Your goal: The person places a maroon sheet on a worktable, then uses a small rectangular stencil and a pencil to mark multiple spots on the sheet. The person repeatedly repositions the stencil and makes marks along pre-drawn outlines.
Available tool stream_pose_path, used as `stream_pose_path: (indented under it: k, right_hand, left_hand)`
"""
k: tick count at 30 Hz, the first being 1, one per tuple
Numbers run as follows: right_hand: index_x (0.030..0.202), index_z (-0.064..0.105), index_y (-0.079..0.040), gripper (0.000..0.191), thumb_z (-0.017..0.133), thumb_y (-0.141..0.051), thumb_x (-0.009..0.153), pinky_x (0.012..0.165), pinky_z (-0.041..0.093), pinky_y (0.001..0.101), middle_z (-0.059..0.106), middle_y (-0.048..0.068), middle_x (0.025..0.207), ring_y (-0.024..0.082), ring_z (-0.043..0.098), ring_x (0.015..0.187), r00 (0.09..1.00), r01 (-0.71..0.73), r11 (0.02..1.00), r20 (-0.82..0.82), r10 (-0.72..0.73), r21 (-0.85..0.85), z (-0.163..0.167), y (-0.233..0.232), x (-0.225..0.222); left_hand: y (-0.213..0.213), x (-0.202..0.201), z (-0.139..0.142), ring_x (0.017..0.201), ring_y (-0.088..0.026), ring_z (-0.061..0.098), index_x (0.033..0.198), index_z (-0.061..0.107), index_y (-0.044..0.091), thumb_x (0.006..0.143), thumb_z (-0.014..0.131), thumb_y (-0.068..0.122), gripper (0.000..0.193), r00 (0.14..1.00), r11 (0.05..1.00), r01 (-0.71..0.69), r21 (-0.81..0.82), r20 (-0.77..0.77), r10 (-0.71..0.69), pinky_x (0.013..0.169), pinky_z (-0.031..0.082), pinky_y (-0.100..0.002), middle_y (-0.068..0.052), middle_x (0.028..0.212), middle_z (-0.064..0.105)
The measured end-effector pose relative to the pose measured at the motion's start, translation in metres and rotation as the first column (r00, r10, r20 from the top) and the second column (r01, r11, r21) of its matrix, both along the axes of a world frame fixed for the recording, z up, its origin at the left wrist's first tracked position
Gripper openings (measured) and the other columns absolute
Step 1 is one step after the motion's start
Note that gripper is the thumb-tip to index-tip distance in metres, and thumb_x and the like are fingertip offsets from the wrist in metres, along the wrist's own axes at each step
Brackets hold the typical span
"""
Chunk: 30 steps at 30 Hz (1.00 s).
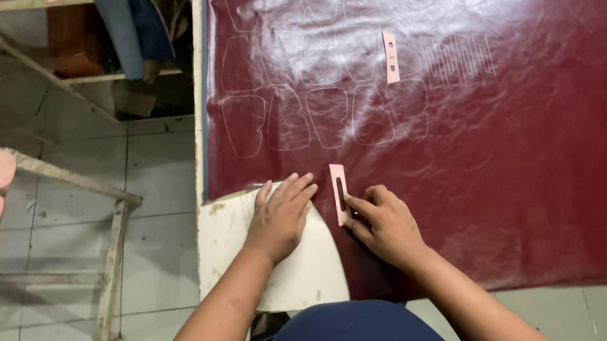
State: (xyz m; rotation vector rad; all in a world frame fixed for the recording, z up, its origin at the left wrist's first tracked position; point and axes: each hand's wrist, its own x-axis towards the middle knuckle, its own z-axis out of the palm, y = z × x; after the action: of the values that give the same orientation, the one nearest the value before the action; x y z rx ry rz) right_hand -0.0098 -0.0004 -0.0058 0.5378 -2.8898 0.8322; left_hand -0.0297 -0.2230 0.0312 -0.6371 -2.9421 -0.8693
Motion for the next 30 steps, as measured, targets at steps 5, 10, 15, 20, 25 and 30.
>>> stream_pose_path:
  k: [5,10,15,20,25,30]
  right_hand:
    - [0.122,0.075,-0.015,0.042,0.079,-0.030,0.083,0.079,0.053,0.0414,0.062,0.011,0.106,0.029,0.064,0.094,0.997,0.072,0.997,-0.001,-0.072,0.007,0.003,-0.025,-0.001]
    - [0.126,0.073,-0.020,0.043,0.078,-0.032,0.084,0.081,0.054,0.0407,0.062,0.009,0.107,0.027,0.064,0.094,0.995,0.083,0.996,0.056,-0.085,0.028,0.002,-0.024,-0.003]
    - [0.137,0.063,-0.020,0.058,0.078,-0.032,0.082,0.083,0.053,0.0415,0.061,0.009,0.107,0.028,0.064,0.096,0.991,0.049,0.998,0.123,-0.054,0.043,0.003,-0.018,-0.006]
    - [0.137,0.062,-0.023,0.055,0.076,-0.032,0.085,0.083,0.054,0.0416,0.062,0.008,0.108,0.028,0.066,0.096,0.980,0.045,0.998,0.192,-0.051,0.035,0.010,-0.015,-0.011]
    - [0.136,0.063,-0.023,0.056,0.077,-0.037,0.084,0.078,0.055,0.0435,0.062,0.010,0.106,0.031,0.066,0.094,0.987,0.056,0.998,0.152,-0.060,0.026,0.009,-0.010,-0.009]
    - [0.134,0.065,-0.023,0.052,0.075,-0.041,0.086,0.078,0.055,0.0429,0.061,0.010,0.103,0.030,0.066,0.092,0.994,0.038,0.999,0.102,-0.039,0.005,0.007,-0.001,-0.004]
  left_hand:
    - [-0.017,-0.006,0.001,0.146,-0.020,0.044,0.139,0.062,0.017,0.095,0.057,0.017,0.044,0.998,0.999,0.042,-0.018,0.055,-0.041,0.122,0.022,-0.050,0.000,0.152,0.053]
    - [-0.007,-0.011,-0.002,0.146,-0.025,0.038,0.144,0.056,0.014,0.094,0.063,0.033,0.053,0.997,0.997,0.076,0.009,0.017,-0.076,0.122,0.021,-0.050,-0.005,0.153,0.047]
    - [0.004,-0.006,-0.009,0.150,-0.023,0.029,0.151,0.048,0.017,0.096,0.056,0.040,0.060,0.997,0.990,0.062,-0.126,-0.027,-0.066,0.122,0.013,-0.051,-0.002,0.160,0.040]
    - [0.008,-0.004,-0.011,0.150,-0.021,0.029,0.153,0.044,0.017,0.095,0.052,0.040,0.062,0.998,0.977,0.047,-0.206,-0.037,-0.056,0.122,0.012,-0.050,-0.002,0.161,0.038]
    - [0.014,-0.002,-0.012,0.148,-0.021,0.031,0.152,0.045,0.017,0.092,0.054,0.041,0.065,0.997,0.979,0.040,-0.201,-0.062,-0.054,0.122,0.013,-0.051,-0.001,0.159,0.041]
    - [0.022,0.001,-0.017,0.148,-0.020,0.033,0.149,0.049,0.019,0.091,0.056,0.042,0.063,0.997,0.983,0.031,-0.178,-0.063,-0.043,0.123,0.015,-0.049,0.001,0.157,0.043]
